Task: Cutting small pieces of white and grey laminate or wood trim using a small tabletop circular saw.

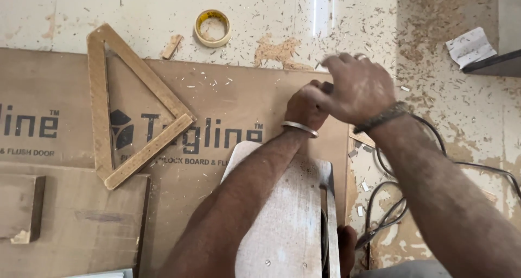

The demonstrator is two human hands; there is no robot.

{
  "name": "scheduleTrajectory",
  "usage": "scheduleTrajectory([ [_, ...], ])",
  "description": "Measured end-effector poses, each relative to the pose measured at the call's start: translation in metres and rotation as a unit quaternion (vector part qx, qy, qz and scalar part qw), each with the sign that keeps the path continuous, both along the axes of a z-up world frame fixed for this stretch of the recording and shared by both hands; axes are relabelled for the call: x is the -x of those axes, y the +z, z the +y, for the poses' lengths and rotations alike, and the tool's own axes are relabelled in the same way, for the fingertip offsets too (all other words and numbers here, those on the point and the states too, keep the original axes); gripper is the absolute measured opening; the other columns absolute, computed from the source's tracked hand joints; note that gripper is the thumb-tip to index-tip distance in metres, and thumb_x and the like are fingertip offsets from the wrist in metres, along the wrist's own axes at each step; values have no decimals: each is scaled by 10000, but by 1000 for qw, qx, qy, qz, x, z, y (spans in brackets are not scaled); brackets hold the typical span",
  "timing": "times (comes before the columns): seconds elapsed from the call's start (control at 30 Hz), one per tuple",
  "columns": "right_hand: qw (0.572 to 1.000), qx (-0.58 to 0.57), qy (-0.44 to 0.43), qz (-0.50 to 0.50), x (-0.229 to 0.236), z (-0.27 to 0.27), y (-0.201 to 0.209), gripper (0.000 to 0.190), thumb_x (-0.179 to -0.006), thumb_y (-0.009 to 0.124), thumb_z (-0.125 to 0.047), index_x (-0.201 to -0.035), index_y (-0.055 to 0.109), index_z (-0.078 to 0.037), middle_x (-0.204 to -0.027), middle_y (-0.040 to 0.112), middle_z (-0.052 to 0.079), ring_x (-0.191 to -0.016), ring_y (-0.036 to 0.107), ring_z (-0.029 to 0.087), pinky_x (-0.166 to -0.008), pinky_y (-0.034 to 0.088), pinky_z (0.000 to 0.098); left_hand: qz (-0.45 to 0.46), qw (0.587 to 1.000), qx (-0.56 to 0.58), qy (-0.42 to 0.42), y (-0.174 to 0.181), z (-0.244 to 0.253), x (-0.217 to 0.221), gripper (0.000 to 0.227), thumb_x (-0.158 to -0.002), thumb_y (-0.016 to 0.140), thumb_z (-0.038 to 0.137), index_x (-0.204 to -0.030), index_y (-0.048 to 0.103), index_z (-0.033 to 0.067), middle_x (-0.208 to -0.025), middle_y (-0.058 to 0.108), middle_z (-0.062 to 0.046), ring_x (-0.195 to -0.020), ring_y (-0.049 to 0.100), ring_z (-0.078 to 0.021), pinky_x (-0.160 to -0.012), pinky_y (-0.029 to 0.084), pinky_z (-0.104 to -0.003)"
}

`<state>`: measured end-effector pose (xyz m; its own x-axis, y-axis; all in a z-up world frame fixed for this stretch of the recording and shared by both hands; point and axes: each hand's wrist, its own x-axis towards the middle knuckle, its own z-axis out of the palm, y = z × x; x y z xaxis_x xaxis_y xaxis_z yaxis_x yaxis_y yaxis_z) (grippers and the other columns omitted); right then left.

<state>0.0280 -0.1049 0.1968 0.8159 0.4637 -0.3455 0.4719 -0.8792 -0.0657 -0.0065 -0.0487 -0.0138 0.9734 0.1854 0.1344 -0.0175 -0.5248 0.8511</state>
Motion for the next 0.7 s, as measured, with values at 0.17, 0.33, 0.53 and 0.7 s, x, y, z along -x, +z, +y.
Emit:
scheduleTrajectory([
  [0.17, 992, 88, 87, -24, 7, -28, -12, 502, -963, 626, -504, -1155, 648, -40, -1025, 697, 171, -937, 698, 313, -811, 583, 487, -18, 997, 36, 73, 3, -2, 1, 280, -870, 712, 321, -1016, 604, 108, -968, 718, -105, -888, 723, -326, -760, 592, -461],
  [0.33, 991, 21, 118, -59, 0, -34, -26, 389, -930, 670, -437, -1061, 692, -71, -978, 707, 137, -931, 693, 308, -812, 576, 486, -26, 996, 50, 76, 10, 2, 4, 283, -856, 721, 289, -1024, 595, 98, -973, 713, -124, -904, 714, -346, -765, 578, -470],
  [0.53, 1000, -24, 13, -2, 2, -63, -6, 314, -917, 690, -428, -1024, 737, -137, -936, 709, 76, -847, 689, 242, -763, 563, 453, 28, 999, -34, 27, 57, 6, -1, 342, -794, 760, 249, -1053, 587, 108, -993, 715, -103, -937, 715, -311, -777, 584, -438],
  [0.7, 976, -193, -97, -20, 27, -148, 27, 325, -935, 739, -380, -962, 760, -57, -836, 691, 98, -745, 621, 211, -653, 514, 384, 61, 958, -237, -148, 144, 24, 15, 569, -844, 770, 490, -1220, 528, 138, -960, 694, -86, -811, 684, -224, -719, 575, -392],
])
